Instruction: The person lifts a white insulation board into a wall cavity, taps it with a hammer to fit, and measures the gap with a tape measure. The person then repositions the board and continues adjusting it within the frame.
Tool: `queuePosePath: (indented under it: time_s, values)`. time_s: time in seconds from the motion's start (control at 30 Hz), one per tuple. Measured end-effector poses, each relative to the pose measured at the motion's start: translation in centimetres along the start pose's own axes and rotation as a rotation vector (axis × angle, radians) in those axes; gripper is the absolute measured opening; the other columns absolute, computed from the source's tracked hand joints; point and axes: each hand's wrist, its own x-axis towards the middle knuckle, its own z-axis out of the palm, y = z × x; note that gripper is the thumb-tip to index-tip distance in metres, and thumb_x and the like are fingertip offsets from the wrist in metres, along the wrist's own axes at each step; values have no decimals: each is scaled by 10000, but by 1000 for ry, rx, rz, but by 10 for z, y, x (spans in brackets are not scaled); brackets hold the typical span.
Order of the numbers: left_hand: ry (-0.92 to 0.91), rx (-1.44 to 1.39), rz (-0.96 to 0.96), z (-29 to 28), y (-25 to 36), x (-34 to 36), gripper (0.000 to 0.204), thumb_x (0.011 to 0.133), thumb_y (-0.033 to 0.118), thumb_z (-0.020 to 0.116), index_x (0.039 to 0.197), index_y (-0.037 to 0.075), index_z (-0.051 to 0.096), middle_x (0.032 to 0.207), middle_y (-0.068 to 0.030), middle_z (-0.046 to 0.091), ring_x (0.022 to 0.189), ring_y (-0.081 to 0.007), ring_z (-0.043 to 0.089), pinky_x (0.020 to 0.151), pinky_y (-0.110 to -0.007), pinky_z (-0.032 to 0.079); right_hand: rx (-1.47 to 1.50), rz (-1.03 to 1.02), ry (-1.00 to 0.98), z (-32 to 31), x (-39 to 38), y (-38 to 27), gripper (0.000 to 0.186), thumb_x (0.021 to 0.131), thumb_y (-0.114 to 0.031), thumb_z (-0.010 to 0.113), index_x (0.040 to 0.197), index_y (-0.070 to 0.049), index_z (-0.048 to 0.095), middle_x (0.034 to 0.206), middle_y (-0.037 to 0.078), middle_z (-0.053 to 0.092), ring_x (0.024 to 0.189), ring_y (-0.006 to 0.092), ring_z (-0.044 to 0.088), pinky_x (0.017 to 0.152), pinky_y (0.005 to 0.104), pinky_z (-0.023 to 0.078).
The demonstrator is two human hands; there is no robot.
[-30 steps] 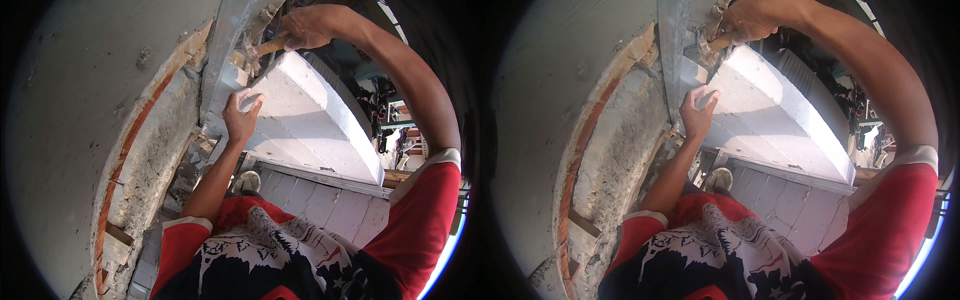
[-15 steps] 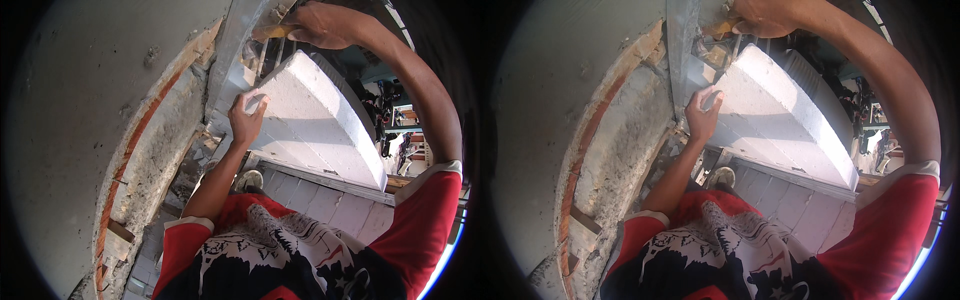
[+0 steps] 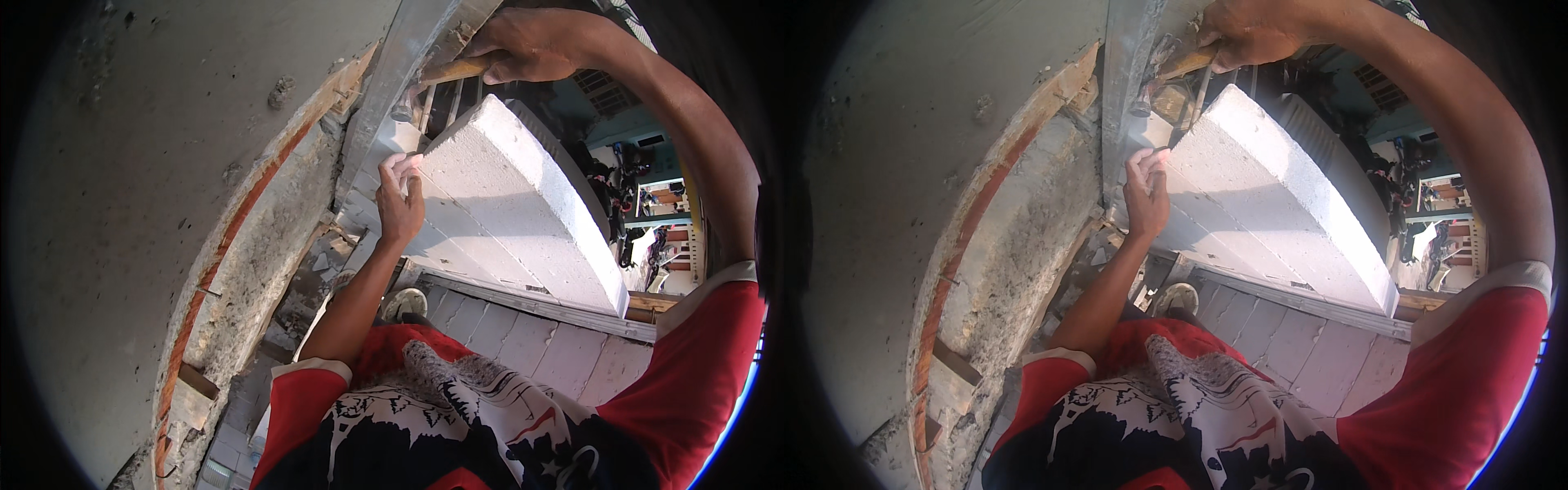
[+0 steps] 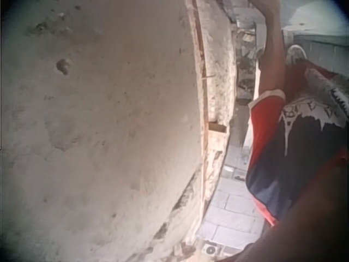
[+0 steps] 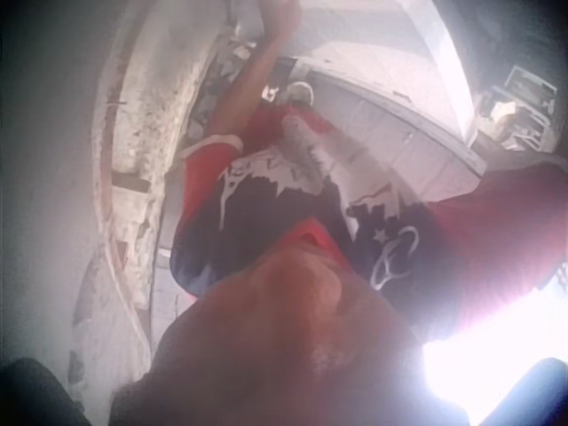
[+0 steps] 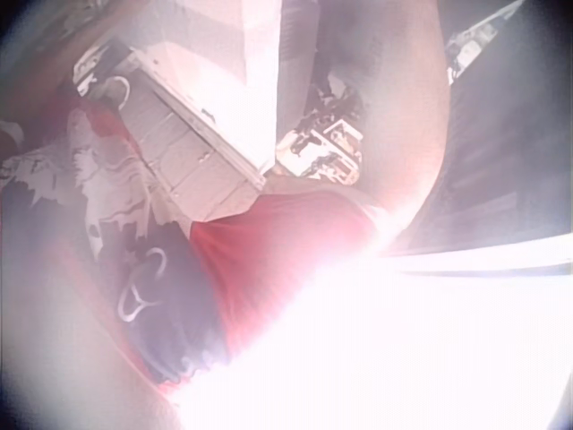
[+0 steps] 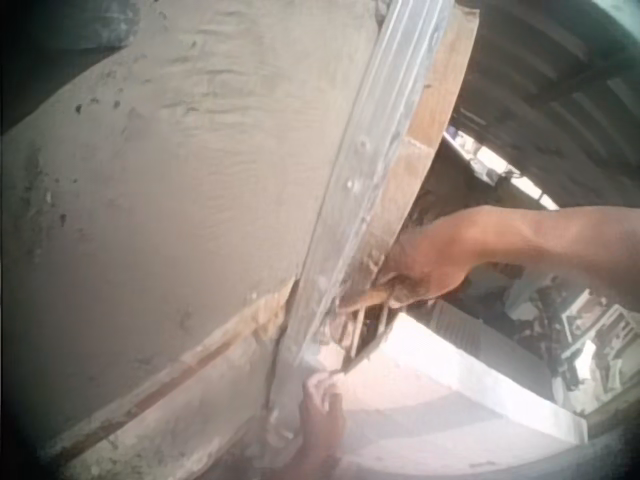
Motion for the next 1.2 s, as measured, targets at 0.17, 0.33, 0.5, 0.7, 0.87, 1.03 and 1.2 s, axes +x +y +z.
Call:
queuePosePath:
  time_s: [0.17,0.33,0.5,0.7,0.87,1.03,1.2]
  values:
    - [49,-27,36,-9,-2,2,366,1001,9,482,1355,-30,400,1275,-248,642,1171,-296,626,1038,-391,460,-185,7,-577,-48,32,-15,522,1051,-361,483,1410,7,569,1429,243,573,1311,409,540,1120,482,409]
    - [-19,54,-10,6,6,-3,369,974,-13,510,1329,-11,408,1267,-259,636,1202,-331,632,1064,-435,473,54,45,-585,-73,-8,-24,526,1049,-361,475,1445,-23,552,1480,211,545,1343,380,528,1135,465,406]
    - [-32,198,6,-6,9,13,434,1002,81,511,1421,-22,462,1253,-248,633,1158,-318,633,1026,-434,479,59,387,-455,-86,-54,-51,487,1037,-347,521,1371,-5,614,1287,227,661,1187,358,639,1008,499,499]
    - [-159,501,242,14,9,17,527,1027,343,594,1414,-14,566,1277,-215,536,1168,-336,591,964,-455,487,-89,481,670,46,-192,-61,224,1051,-238,573,1153,-45,622,865,199,732,717,272,737,696,381,630]
    - [-151,553,149,7,7,26,661,984,506,627,1399,-7,590,1127,-183,539,1069,-355,582,904,-496,480,780,1192,579,110,-267,-174,464,1010,-359,652,1298,-8,551,725,182,643,699,290,658,682,458,498]
    - [-136,566,103,11,5,22,692,969,543,646,1384,-9,604,1124,-155,541,1055,-308,583,895,-474,485,874,1636,786,171,-334,-250,400,1097,-299,476,1363,0,464,752,216,644,699,284,673,662,452,501]
    - [-123,605,88,9,-3,21,659,981,518,642,1401,12,599,1118,-138,530,1039,-289,583,895,-446,487,898,1656,510,235,-385,-293,323,1100,-276,446,1268,0,456,789,287,662,755,457,689,684,543,494]
